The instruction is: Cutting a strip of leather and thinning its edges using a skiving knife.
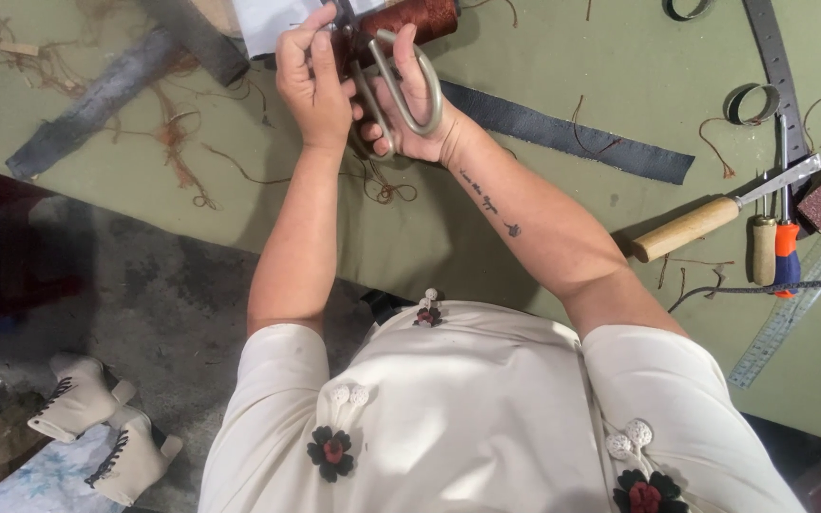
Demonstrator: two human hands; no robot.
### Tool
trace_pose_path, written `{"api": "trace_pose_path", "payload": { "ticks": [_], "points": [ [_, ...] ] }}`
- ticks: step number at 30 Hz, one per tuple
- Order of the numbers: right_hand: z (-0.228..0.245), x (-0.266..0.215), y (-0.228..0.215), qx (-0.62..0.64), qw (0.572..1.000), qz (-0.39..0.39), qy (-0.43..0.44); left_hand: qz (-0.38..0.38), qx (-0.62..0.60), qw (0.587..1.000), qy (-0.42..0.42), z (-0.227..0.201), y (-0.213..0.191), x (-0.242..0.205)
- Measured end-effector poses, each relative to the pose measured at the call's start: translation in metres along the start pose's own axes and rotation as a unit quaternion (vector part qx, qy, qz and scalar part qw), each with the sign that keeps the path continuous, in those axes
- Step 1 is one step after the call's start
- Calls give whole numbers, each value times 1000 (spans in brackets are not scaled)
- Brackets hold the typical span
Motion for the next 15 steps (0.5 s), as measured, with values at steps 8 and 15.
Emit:
{"api": "trace_pose_path", "payload": {
  "ticks": [8, 15],
  "points": [
    [1, -2, 3, -42, 999, -26, 11, -3, 84, 996, 41, -10, 1, 9],
    [0, 1, 3, -62, 998, -24, -4, -14, 70, 997, 41, -8, 0, 9]
  ]
}}
Point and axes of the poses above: each hand's wrist, its own x-axis towards the middle knuckle, its own y-axis out of the palm, z = x × y, the point moved 7 cm from there along x, towards the middle knuckle, and after that the axes turned 12 degrees about y, right-handed, at the moved point
